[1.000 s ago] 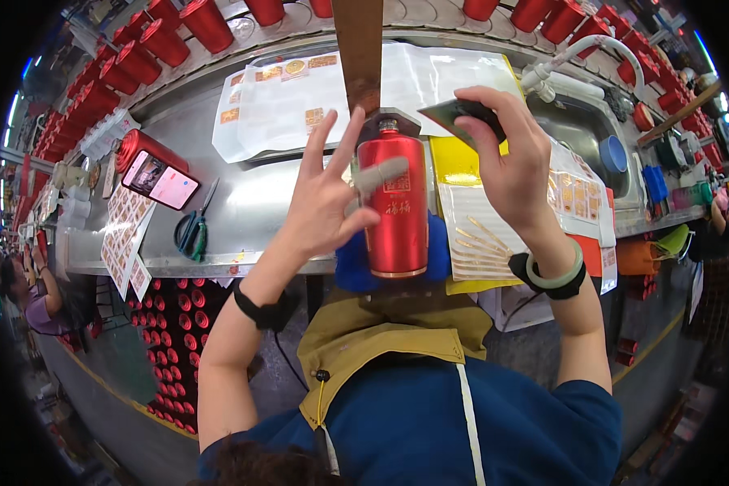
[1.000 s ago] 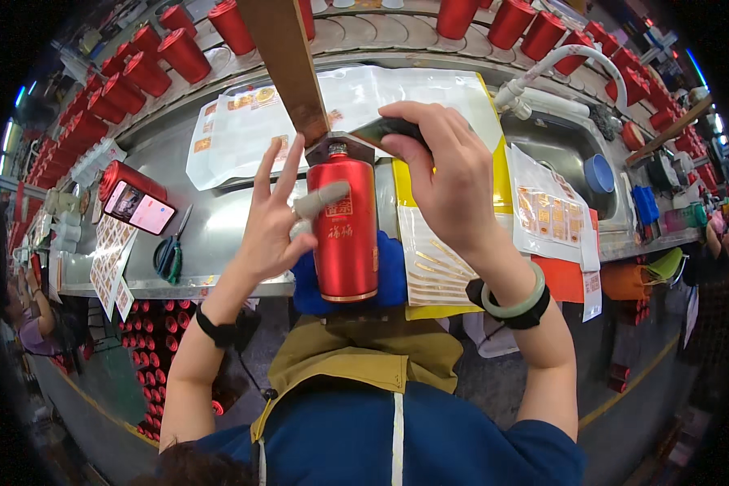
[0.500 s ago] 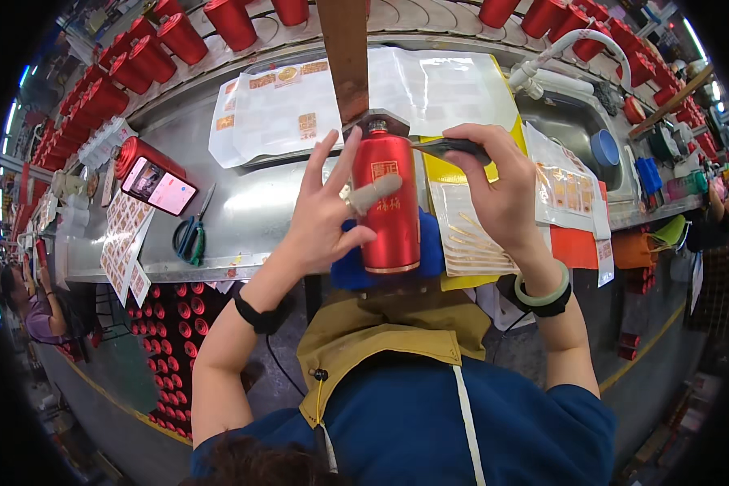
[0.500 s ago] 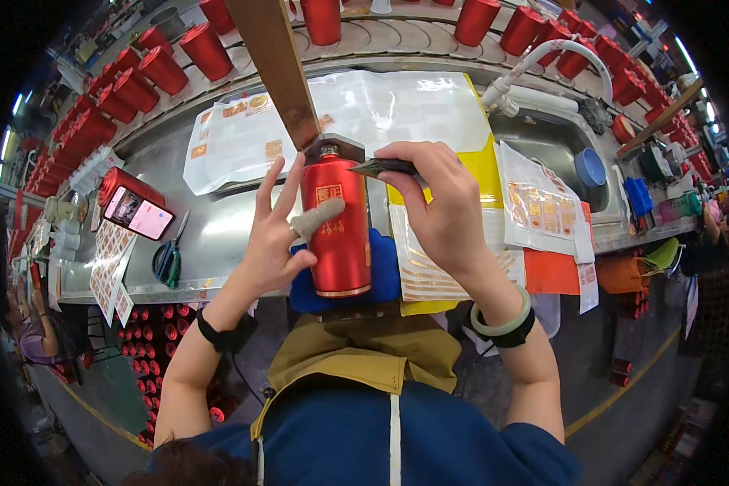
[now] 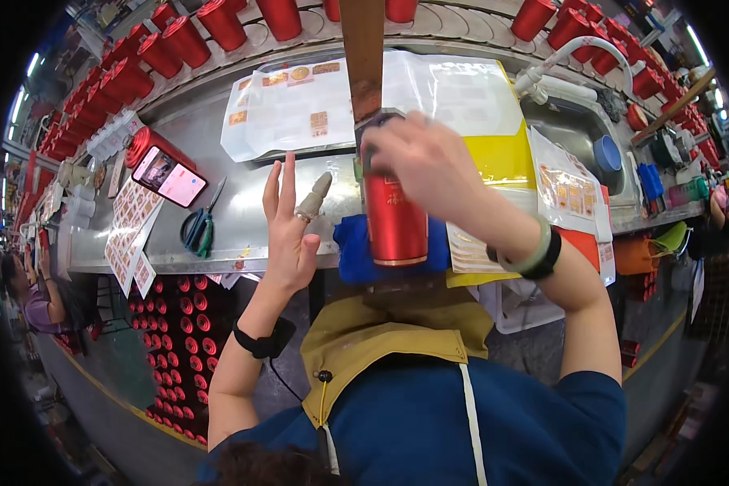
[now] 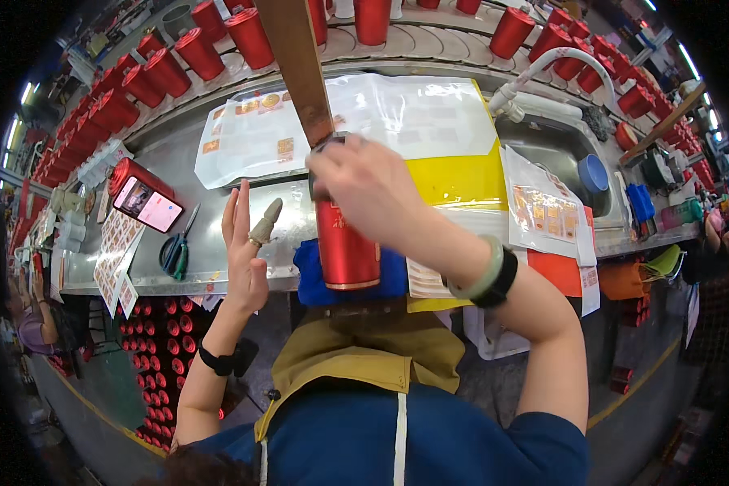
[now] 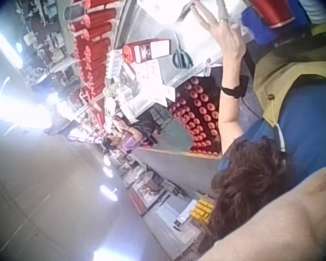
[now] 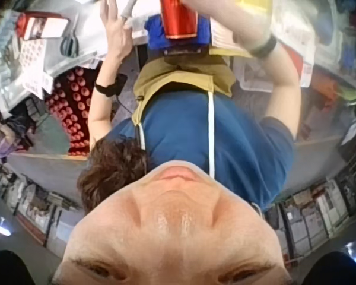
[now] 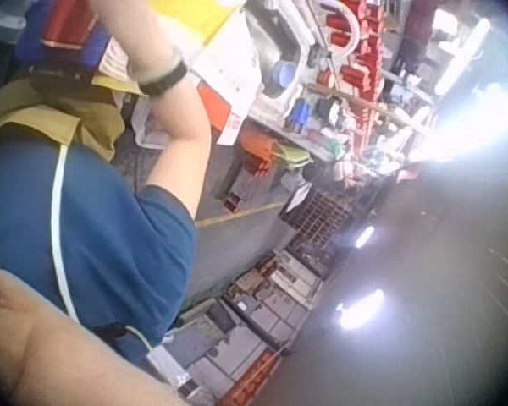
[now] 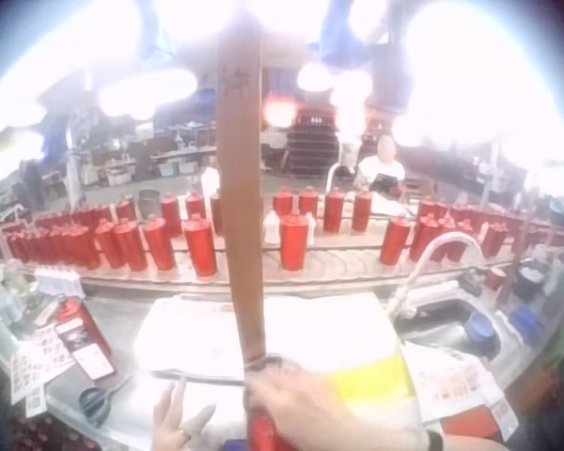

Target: Applying decorative and gold labels to red liquor bottles on a production line.

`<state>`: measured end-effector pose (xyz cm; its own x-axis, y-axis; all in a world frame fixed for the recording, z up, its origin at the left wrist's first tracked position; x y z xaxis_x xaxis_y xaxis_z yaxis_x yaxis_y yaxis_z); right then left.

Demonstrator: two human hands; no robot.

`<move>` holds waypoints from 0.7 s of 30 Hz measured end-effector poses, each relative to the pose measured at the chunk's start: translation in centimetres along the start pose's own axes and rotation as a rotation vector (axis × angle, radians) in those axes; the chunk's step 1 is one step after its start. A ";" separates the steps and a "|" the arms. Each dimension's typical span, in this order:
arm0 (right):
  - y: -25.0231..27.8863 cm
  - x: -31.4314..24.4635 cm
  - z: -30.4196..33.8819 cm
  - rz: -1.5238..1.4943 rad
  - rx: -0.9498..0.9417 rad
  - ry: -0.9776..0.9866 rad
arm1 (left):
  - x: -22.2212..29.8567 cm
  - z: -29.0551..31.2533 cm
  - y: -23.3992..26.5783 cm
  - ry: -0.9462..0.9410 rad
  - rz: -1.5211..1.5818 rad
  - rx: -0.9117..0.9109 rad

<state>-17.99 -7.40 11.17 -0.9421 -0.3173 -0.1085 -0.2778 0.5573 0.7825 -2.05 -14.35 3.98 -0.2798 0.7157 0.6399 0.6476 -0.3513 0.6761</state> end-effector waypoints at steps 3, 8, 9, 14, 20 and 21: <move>2.1 1.9 -3.2 0.338 0.046 0.137 | 0.0 1.8 1.1 0.020 -0.074 0.000; -0.2 -5.3 3.4 0.050 -0.027 0.454 | -2.6 12.9 1.3 -0.142 -0.270 -0.092; 0.8 -7.4 2.8 -0.112 -0.138 0.451 | -2.9 15.7 1.1 -0.265 -0.276 -0.229; 1.7 0.3 0.8 -0.097 0.104 0.066 | -7.4 25.9 4.4 -0.336 -0.532 -0.790; 3.2 -1.8 4.8 -0.041 0.156 0.150 | -13.2 23.1 12.5 -0.180 -0.646 -0.563; 3.5 -3.8 6.2 -0.133 0.156 0.167 | -12.2 20.5 12.8 -0.135 -0.621 -0.458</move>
<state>-16.60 0.52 10.50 -0.8546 -0.5111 -0.0914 -0.4352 0.6091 0.6630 24.16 -15.21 -2.67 -0.3872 0.9197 0.0653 0.0361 -0.0557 0.9978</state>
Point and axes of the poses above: each hand's wrist, its own z-axis away from the middle knuckle, its own y-axis out of the back of the hand, x = y × z, the point moved 10 cm from there along -z, towards the middle knuckle, and after that the axes turned 10 degrees about y, right-handed, at the moved point
